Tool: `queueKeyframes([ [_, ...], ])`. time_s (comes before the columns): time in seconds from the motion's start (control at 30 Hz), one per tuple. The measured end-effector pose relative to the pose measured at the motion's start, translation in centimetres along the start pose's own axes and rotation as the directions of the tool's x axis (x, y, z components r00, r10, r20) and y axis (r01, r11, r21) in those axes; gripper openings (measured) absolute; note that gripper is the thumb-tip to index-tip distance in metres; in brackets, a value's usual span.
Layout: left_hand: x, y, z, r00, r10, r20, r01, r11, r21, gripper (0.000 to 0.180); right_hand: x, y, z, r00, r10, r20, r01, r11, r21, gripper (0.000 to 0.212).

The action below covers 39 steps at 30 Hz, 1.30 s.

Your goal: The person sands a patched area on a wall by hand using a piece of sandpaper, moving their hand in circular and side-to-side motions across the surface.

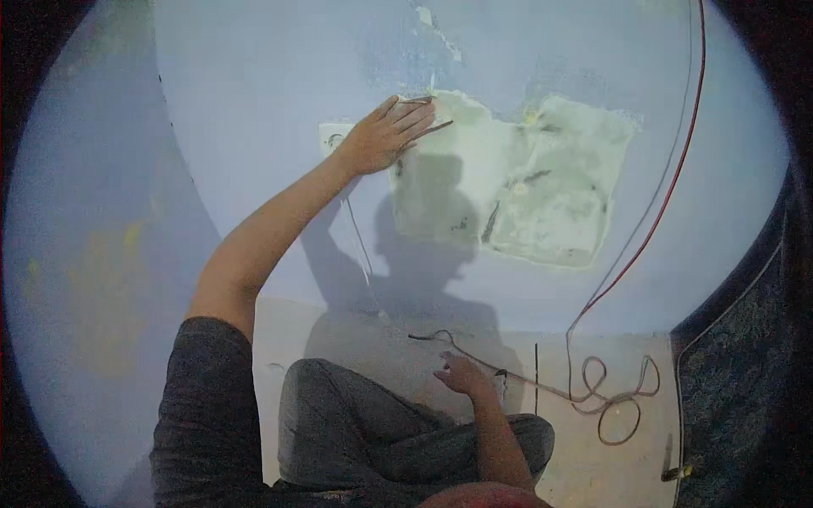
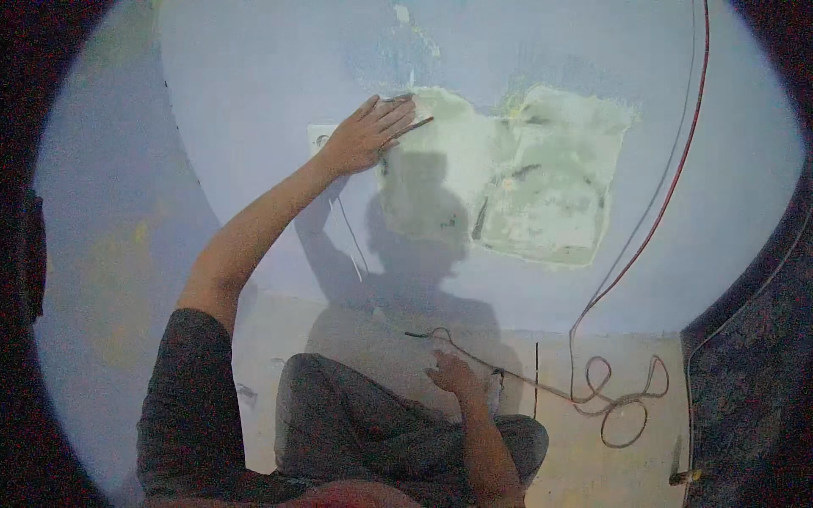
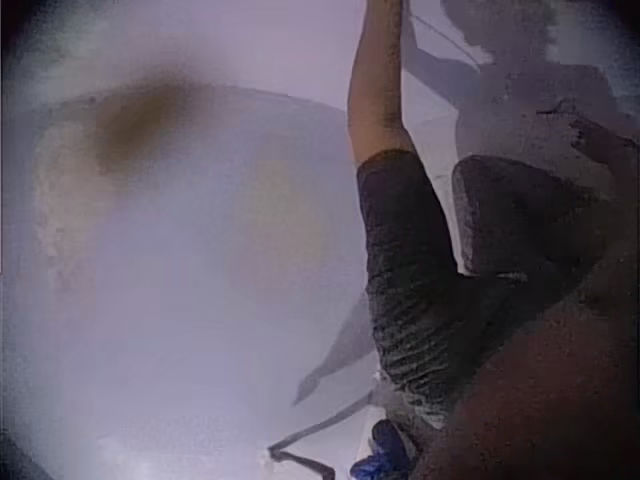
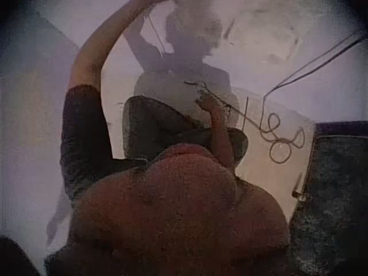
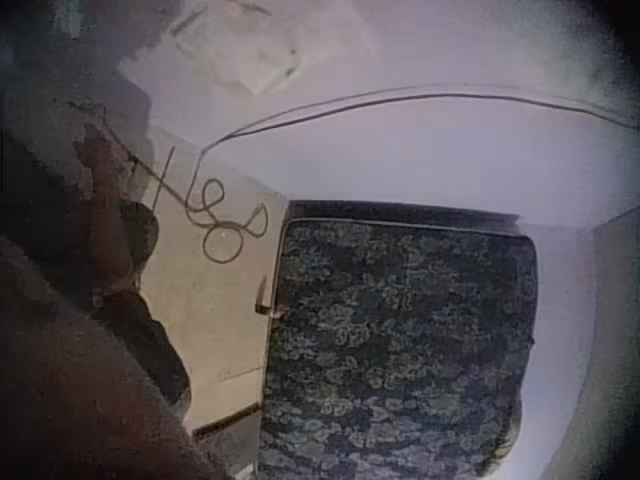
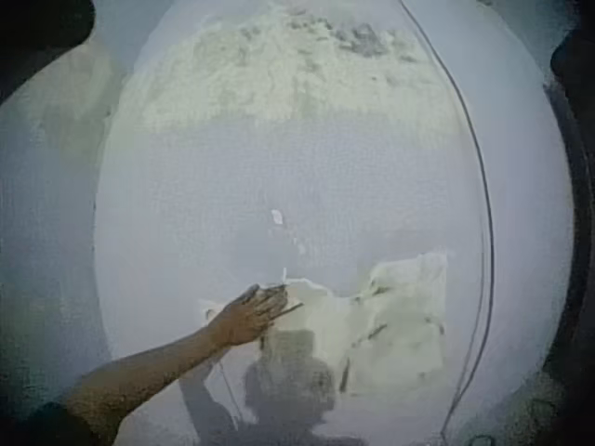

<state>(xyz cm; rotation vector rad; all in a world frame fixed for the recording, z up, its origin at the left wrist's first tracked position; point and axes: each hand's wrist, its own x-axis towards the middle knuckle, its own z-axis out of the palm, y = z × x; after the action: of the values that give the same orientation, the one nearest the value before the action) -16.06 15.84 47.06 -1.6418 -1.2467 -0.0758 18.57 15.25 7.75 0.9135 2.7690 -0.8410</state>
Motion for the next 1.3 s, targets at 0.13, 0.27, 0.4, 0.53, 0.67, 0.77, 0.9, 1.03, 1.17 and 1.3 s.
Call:
queueKeyframes([
  [0.13,-0.1,-2.6,-0.1,0.998,0.008,0.057,-0.017,0.986,0.166,0.063,-0.9,-0.7,-1.2,0.999,-0.013,0.042,0.011,0.999,0.050,0.068],
  [0.27,4.2,-5.6,-3.8,0.981,-0.111,-0.158,0.144,0.966,0.216,0.059,0.4,0.9,0.7,1.000,0.009,-0.013,-0.010,0.997,-0.081,0.070],
  [0.4,6.6,-6.9,-3.6,0.969,-0.105,-0.224,0.154,0.964,0.215,0.056,-0.3,-1.9,-1.3,0.987,0.071,0.145,-0.072,0.997,0.004,0.072],
  [0.53,7.0,-4.7,-1.2,0.946,-0.192,-0.262,0.237,0.960,0.150,0.057,-0.5,-2.7,-1.8,0.979,0.110,0.169,-0.117,0.993,0.030,0.072],
  [0.67,5.9,-1.5,-0.1,0.935,-0.265,-0.236,0.302,0.944,0.135,0.054,0.3,-0.7,-0.1,0.989,0.111,0.102,-0.108,0.993,-0.036,0.074],
  [0.77,3.1,-0.8,-0.3,0.955,-0.233,-0.184,0.265,0.948,0.174,0.052,0.2,-0.8,0.7,0.982,0.112,0.152,-0.105,0.993,-0.050,0.076],
  [0.9,2.9,-0.4,-0.2,0.961,-0.257,-0.101,0.274,0.936,0.221,0.057,1.3,0.3,1.0,0.967,0.130,0.219,-0.114,0.990,-0.083,0.078],
  [1.03,3.5,-1.2,-0.1,0.965,-0.236,-0.117,0.262,0.905,0.335,0.055,1.9,1.1,1.8,0.958,0.207,0.200,-0.179,0.973,-0.147,0.078],
  [1.17,6.3,-3.4,-1.4,0.918,-0.292,-0.269,0.379,0.847,0.373,0.053,1.0,-0.7,-0.2,0.955,0.174,0.242,-0.155,0.983,-0.098,0.078],
  [1.3,9.6,-3.3,-0.9,0.900,-0.268,-0.344,0.367,0.892,0.264,0.052,3.6,3.8,3.5,0.977,0.133,0.169,-0.125,0.990,-0.058,0.079],
])
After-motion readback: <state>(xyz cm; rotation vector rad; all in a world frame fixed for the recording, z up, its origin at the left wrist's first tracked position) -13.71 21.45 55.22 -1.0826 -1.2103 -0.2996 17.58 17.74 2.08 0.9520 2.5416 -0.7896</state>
